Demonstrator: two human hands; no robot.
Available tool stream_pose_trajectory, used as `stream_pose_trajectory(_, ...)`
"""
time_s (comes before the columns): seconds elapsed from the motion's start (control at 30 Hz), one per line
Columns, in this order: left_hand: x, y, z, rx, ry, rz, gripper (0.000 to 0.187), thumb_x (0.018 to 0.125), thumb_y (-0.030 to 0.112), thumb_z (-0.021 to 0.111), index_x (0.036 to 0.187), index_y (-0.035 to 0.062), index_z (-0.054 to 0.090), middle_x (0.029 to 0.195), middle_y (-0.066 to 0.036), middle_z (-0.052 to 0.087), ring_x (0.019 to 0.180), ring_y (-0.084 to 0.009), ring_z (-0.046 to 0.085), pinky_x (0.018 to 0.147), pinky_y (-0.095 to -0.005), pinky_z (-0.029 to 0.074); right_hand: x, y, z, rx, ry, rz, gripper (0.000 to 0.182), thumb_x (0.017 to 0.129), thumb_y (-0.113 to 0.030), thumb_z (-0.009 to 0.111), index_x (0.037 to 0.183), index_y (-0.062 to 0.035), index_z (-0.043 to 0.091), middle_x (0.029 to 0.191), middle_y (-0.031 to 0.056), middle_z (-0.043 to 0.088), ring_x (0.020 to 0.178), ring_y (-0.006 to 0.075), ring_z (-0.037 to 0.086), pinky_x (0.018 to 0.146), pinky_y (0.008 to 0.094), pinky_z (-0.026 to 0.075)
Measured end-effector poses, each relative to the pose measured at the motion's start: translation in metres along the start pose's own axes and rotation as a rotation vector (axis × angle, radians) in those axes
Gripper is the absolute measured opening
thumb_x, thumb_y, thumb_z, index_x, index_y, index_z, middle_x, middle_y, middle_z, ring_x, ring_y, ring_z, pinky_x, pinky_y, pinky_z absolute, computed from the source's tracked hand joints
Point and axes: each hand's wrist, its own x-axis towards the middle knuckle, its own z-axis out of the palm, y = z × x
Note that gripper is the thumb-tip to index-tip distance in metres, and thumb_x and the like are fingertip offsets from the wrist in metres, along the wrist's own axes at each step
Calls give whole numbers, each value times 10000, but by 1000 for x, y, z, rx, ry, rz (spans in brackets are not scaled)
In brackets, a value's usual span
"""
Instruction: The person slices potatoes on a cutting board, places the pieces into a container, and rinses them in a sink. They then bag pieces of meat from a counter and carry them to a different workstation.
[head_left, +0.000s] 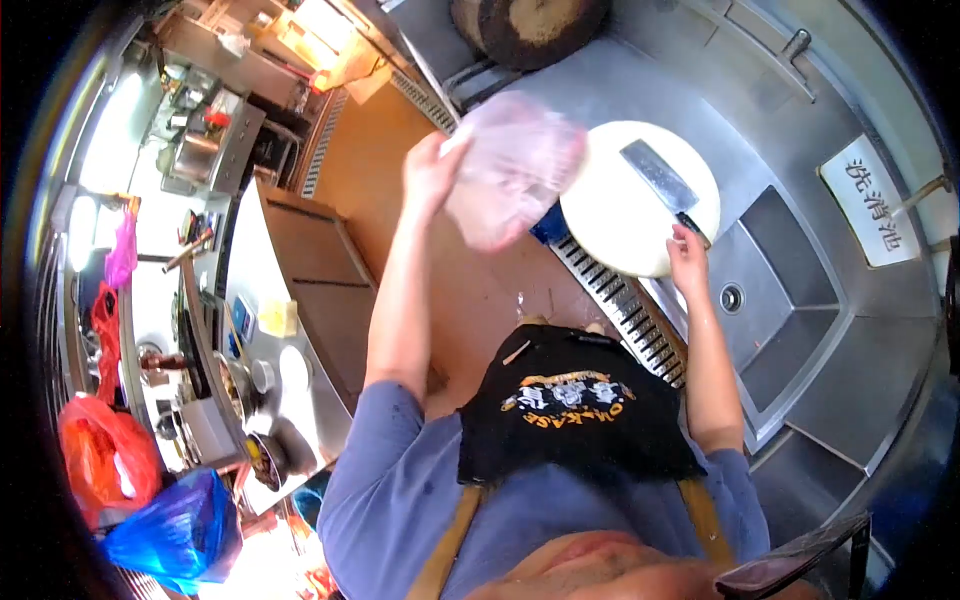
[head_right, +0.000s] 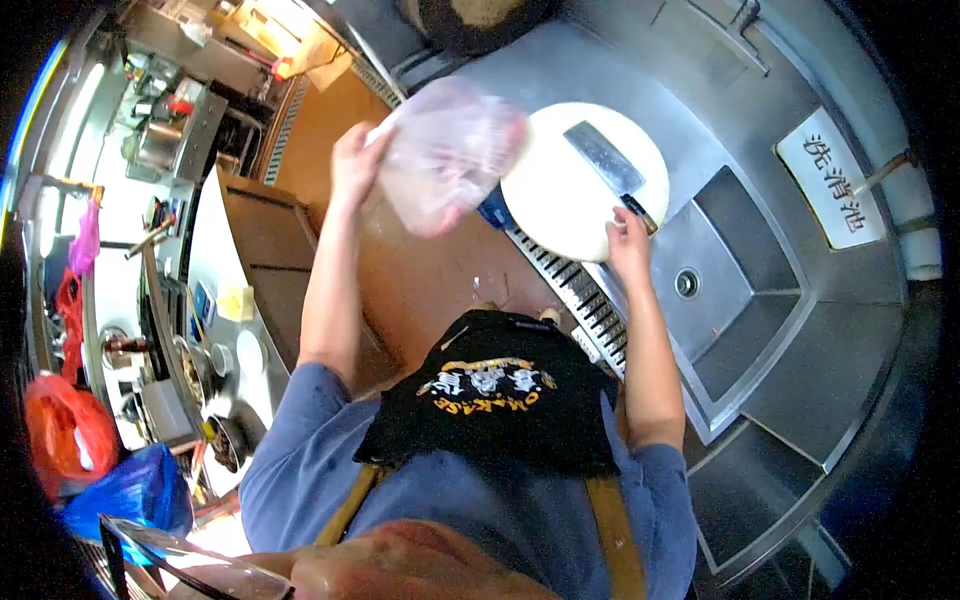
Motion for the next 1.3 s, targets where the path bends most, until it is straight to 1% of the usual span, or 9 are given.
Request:
stream_pose_trajectory(0.13, 88, -2, 113, -126, -268, -28, 356, 836, 359, 680, 824, 4, 676, 798, -146, 685, 720, -232, 642, 668, -353, 486, -15, -3, -5, 13, 26, 121, 319, 852, -136, 625, 1155, -39, 603, 1055, 146, 620, 831, 223, 622, 772, 335, 500)
stream_pose_trajectory(0.23, 131, -41, 210, -89, -218, 229, 329, 843, 334, 672, 863, 6, 680, 848, -141, 691, 751, -217, 637, 691, -332, 480, -14, -24, 3, -22, 57, 154, 311, 851, -138, 626, 1147, -43, 606, 1049, 133, 623, 844, 222, 625, 779, 332, 500)
stream_pose_trajectory(0.3, 148, -30, 239, -280, -403, 12, 290, 865, 298, 644, 917, 14, 674, 851, -135, 684, 762, -209, 629, 701, -321, 475, -1, -40, 9, -24, 60, 137, 297, 854, -136, 622, 1137, -45, 610, 1047, 131, 622, 845, 235, 626, 784, 329, 499)
stream_pose_trajectory(0.6, 173, -23, 239, -386, -568, 295, 205, 912, 222, 561, 977, 41, 632, 777, -170, 633, 717, -328, 621, 664, -401, 485, 198, -145, 107, -183, 152, -35, 358, 850, -169, 639, 1195, -84, 593, 1123, 138, 594, 963, 296, 613, 825, 357, 492)
stream_pose_trajectory(0.73, 220, -12, 217, -228, -439, 702, 180, 898, 197, 575, 848, 25, 597, 800, -196, 607, 779, -394, 592, 676, -451, 470, 253, -156, 138, -304, 137, -157, 399, 845, -209, 649, 1225, -109, 577, 1185, 128, 561, 1015, 321, 590, 861, 373, 480)
stream_pose_trajectory(1.0, 297, 41, 188, -260, -459, 1043, 197, 854, 147, 601, 710, 15, 580, 733, -178, 578, 694, -399, 573, 603, -442, 468, 272, -161, 133, -287, 237, -84, 219, 873, -234, 628, 1024, -79, 663, 958, 131, 648, 937, 329, 601, 794, 384, 484)
stream_pose_trajectory(1.07, 308, 50, 182, -507, -623, 626, 182, 889, 130, 589, 780, -4, 645, 734, -88, 673, 640, -187, 634, 609, -324, 503, 265, -157, 126, -294, 249, -68, 198, 874, -229, 627, 990, -74, 669, 941, 131, 648, 908, 331, 603, 773, 387, 484)
stream_pose_trajectory(1.13, 320, 73, 167, -690, -698, 372, 251, 918, 167, 589, 778, -34, 646, 745, -66, 684, 686, -106, 624, 627, -286, 515, 255, -156, 128, -291, 255, -43, 182, 875, -224, 626, 956, -68, 674, 925, 131, 647, 879, 333, 605, 753, 389, 484)
stream_pose_trajectory(1.3, 337, 61, 197, -815, -816, 282, 232, 916, 214, 616, 901, -15, 653, 813, -75, 693, 731, -121, 627, 713, -254, 511, 257, -176, 126, -205, 178, 96, 233, 867, -277, 642, 1010, -95, 672, 960, 115, 668, 870, 290, 638, 757, 368, 494)
